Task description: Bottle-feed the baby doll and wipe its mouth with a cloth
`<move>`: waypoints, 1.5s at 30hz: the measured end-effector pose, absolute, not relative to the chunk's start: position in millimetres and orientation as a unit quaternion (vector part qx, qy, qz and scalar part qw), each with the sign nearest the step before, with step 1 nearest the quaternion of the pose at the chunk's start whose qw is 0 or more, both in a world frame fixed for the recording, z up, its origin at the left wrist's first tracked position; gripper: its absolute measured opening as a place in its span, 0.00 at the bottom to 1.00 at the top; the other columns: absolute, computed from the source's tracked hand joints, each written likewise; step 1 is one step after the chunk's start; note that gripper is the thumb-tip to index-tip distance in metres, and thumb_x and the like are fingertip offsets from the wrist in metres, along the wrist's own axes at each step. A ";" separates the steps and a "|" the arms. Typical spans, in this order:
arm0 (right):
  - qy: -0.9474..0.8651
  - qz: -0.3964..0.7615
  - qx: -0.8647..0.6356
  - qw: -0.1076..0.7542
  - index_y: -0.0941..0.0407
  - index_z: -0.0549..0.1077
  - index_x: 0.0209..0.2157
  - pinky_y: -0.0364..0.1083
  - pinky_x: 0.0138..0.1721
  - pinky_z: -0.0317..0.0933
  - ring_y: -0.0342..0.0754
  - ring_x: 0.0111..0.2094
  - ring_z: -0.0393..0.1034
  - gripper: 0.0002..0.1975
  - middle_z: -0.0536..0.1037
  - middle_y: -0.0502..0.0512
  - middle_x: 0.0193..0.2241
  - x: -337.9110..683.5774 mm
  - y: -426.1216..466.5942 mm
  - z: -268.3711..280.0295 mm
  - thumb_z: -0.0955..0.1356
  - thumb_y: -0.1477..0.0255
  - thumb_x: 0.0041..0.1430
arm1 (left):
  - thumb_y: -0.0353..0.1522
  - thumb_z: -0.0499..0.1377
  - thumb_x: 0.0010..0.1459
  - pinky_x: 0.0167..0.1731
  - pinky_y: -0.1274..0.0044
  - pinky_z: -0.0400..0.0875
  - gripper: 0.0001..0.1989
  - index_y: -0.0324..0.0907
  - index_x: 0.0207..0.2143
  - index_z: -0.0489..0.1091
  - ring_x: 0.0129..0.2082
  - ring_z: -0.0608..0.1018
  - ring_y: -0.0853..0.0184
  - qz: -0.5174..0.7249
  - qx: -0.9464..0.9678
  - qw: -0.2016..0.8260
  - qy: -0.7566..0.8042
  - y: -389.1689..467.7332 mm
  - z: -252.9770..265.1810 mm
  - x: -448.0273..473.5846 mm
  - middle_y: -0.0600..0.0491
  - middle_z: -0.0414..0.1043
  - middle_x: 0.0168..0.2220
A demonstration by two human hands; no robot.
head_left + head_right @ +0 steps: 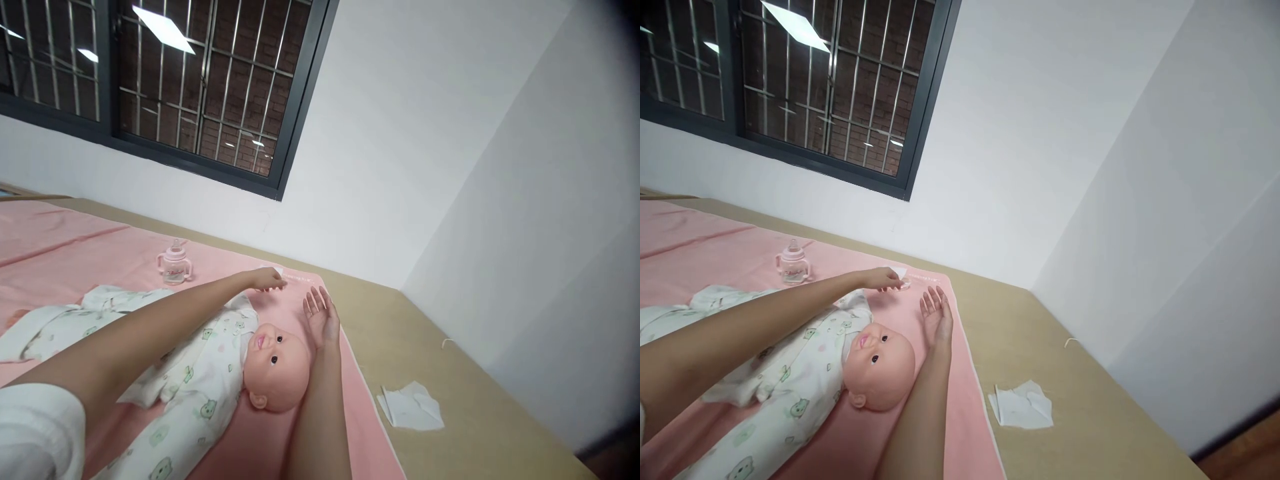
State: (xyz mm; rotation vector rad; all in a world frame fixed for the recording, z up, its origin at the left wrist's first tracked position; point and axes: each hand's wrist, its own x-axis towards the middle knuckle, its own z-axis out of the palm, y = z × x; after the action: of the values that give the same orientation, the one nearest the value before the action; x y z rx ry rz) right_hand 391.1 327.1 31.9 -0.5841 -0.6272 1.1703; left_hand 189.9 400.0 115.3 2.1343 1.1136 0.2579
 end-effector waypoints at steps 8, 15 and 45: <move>-0.273 0.521 -0.265 0.764 0.49 0.75 0.41 0.47 0.53 0.66 0.44 0.46 0.73 0.17 0.77 0.51 0.46 396.1 332.1 25.3 0.72 0.63 0.48 | 0.66 0.41 0.49 0.36 0.75 0.72 0.47 0.42 0.56 0.67 0.52 0.71 0.51 0.123 0.716 0.420 0.544 436.1 106.0 141.3 0.37 0.52 0.65; -0.228 0.523 -0.269 0.776 0.51 0.76 0.40 0.45 0.48 0.68 0.43 0.42 0.74 0.16 0.78 0.51 0.44 390.2 329.3 29.4 0.72 0.66 0.47 | 0.69 0.38 0.45 0.33 0.77 0.72 0.49 0.44 0.50 0.69 0.47 0.73 0.55 0.109 0.663 0.492 0.554 445.5 95.3 144.7 0.40 0.54 0.64; -0.342 0.582 -0.405 0.617 0.56 0.63 0.48 0.49 0.40 0.71 0.50 0.37 0.77 0.22 0.80 0.60 0.38 375.1 319.6 51.8 0.68 0.58 0.59 | 0.60 0.56 0.50 0.47 0.74 0.65 0.36 0.42 0.49 0.74 0.51 0.70 0.60 0.209 0.664 0.681 0.228 347.9 138.6 149.8 0.46 0.64 0.59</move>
State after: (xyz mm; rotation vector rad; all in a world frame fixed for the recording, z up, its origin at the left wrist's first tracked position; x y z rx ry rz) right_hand 375.1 319.6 51.8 -0.9323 -0.7865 1.3398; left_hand 149.8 347.9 138.6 1.4898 0.5111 0.4686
